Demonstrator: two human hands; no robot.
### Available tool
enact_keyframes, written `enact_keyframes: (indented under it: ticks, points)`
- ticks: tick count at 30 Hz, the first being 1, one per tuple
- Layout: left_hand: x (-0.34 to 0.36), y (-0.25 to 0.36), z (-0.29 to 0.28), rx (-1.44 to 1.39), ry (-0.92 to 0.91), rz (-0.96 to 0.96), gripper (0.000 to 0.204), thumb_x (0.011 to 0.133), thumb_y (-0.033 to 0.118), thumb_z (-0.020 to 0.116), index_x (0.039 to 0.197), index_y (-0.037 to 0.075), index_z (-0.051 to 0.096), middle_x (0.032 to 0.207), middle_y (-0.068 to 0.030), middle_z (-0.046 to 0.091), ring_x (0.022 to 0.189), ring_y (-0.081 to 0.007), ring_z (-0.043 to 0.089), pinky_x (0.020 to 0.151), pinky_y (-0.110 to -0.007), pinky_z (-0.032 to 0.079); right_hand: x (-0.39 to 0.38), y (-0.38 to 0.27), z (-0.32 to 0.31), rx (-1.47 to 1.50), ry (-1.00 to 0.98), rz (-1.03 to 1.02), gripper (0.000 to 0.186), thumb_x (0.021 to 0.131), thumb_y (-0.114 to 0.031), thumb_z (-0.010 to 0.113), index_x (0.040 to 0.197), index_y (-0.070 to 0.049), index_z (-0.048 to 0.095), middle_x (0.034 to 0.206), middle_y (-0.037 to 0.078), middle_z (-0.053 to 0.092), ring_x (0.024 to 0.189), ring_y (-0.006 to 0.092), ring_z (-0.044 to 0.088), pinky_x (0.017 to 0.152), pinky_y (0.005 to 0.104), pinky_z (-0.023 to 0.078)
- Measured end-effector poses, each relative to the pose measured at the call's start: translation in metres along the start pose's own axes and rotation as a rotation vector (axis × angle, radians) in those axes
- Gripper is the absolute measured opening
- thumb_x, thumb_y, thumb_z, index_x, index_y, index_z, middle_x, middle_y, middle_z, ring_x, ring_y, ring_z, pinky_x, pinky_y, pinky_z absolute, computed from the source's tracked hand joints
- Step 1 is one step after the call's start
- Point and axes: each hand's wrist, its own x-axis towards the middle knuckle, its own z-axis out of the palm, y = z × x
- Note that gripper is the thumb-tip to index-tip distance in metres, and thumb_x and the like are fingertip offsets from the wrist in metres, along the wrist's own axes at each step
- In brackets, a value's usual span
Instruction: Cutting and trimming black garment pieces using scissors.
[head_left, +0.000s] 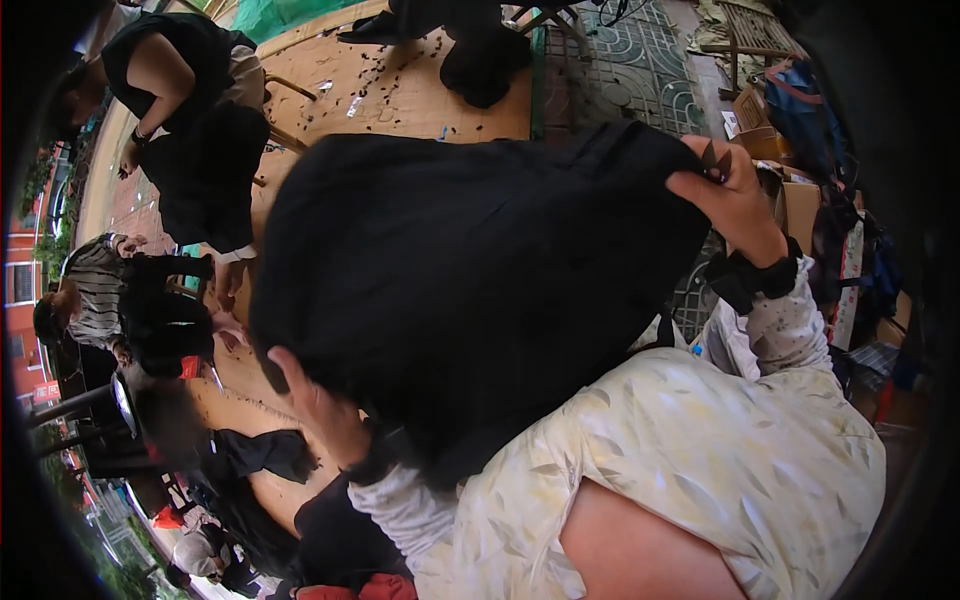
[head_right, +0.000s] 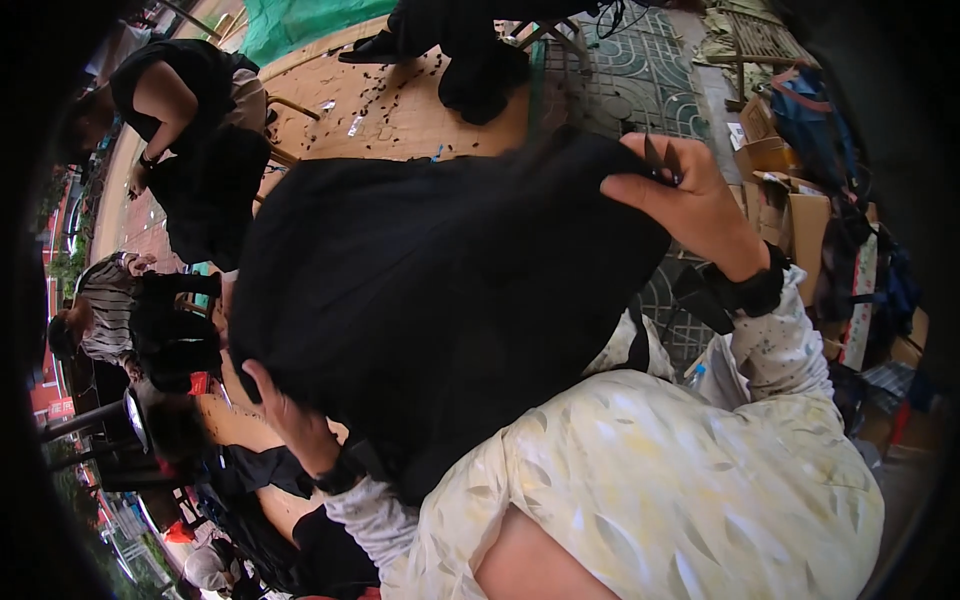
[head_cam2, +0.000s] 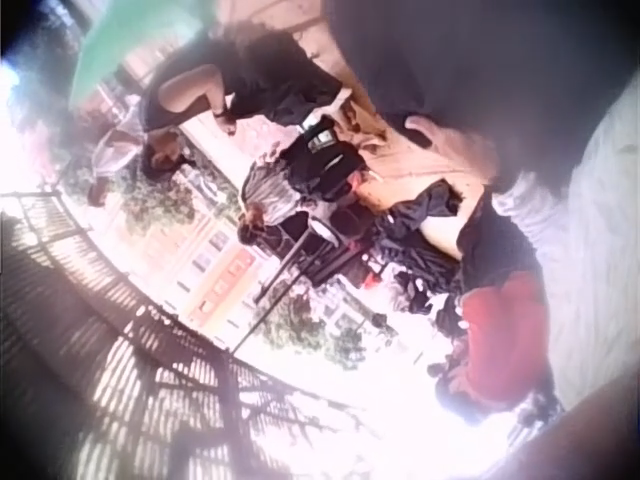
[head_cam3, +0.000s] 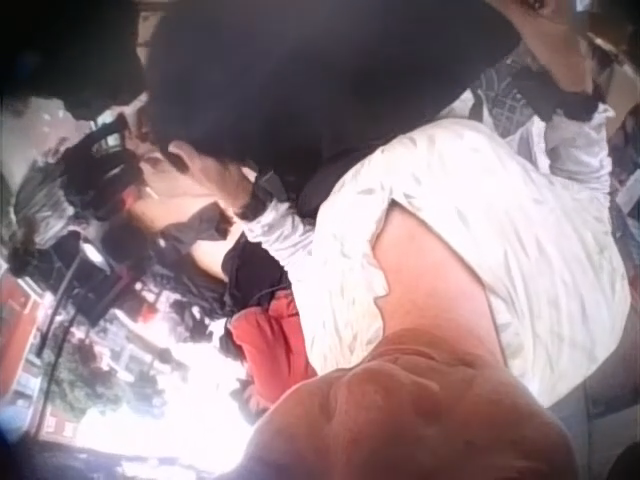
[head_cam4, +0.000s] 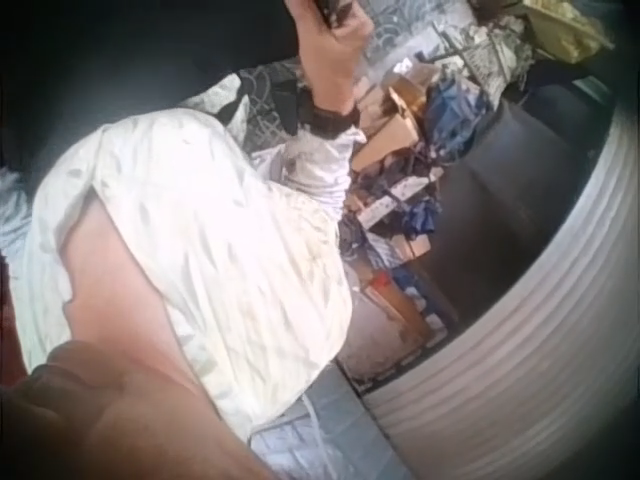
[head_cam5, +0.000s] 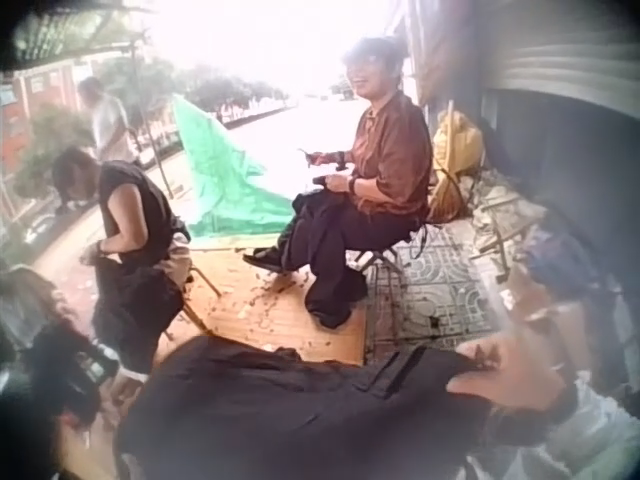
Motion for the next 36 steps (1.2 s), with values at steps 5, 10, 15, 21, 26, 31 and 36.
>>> enact_keyframes:
  ticks: [5,10,15,21,26,31,36]
  points:
    - [-0.07,-0.106,-0.015,0.002,-0.122,-0.683,0.047,0.092,0.036,0.064,0.103,-0.01,0.059,0.082,-0.0069,0.065,0.046,-0.0172,0.053,0.043,-0.03,0.043,-0.018,0.079,0.026,-0.427,-0.382,-0.022,0.021,0.085,-0.013,0.071,0.095,0.003,0.062,0.078,0.005,0.065,0.072,0.0071,0.053,0.067,0.0282,0.047]
    - [-0.072,-0.076,-0.023,0.1,-0.249,-0.736,0.044,0.092,0.039,0.063,0.074,-0.002,0.057,0.064,-0.0049,0.059,0.043,-0.0125,0.05,0.041,-0.025,0.039,-0.045,0.093,0.03,0.101,-0.51,0.441,0.022,0.084,-0.014,0.073,0.082,0.003,0.06,0.071,-0.006,0.055,0.071,0.0027,0.042,0.062,0.0252,0.041]
    - [-0.055,-0.048,-0.035,0.503,-0.353,-0.657,0.046,0.094,0.035,0.061,0.066,0.0,0.055,0.051,-0.01,0.053,0.044,-0.0141,0.05,0.044,-0.029,0.038,-0.036,0.095,0.017,-0.032,-0.571,0.507,0.031,0.081,-0.019,0.076,0.074,-0.002,0.052,0.069,-0.009,0.043,0.067,0.0017,0.037,0.057,0.0237,0.033]
    - [0.015,0.024,0.045,0.684,-0.402,0.002,0.03,0.092,0.021,0.064,0.075,-0.003,0.058,0.054,-0.0152,0.05,0.047,-0.0216,0.043,0.049,-0.033,0.036,-0.022,0.102,0.008,-0.046,-0.447,0.427,0.019,0.083,-0.017,0.071,0.083,0.001,0.064,0.072,-0.004,0.06,0.069,0.004,0.052,0.062,0.0225,0.041]
    - [0.091,0.011,0.101,0.701,-0.284,0.626,0.026,0.094,0.022,0.06,0.081,-0.001,0.063,0.075,-0.0156,0.06,0.066,-0.03,0.058,0.059,-0.037,0.043,0.059,0.078,0.028,-0.137,-0.236,0.253,0.043,0.089,-0.043,0.064,0.075,-0.002,0.067,0.068,0.0,0.063,0.06,0.0052,0.05,0.054,0.0246,0.038]
    - [0.098,-0.011,0.119,0.954,-0.212,0.613,0.031,0.093,0.031,0.058,0.091,0.001,0.065,0.092,-0.0145,0.062,0.088,-0.0348,0.059,0.075,-0.044,0.045,0.126,0.08,0.085,-0.016,-0.432,0.436,0.047,0.092,-0.05,0.057,0.083,-0.006,0.069,0.067,-0.003,0.062,0.05,0.0041,0.046,0.04,0.0244,0.031]
    - [0.094,-0.025,0.111,0.982,-0.254,0.727,0.033,0.089,0.021,0.065,0.114,0.001,0.057,0.103,-0.0164,0.061,0.098,-0.037,0.058,0.083,-0.041,0.046,0.154,0.13,0.135,0.585,-0.672,0.531,0.042,0.09,-0.044,0.063,0.098,-0.003,0.068,0.078,0.003,0.064,0.068,0.0091,0.055,0.06,0.023,0.042]
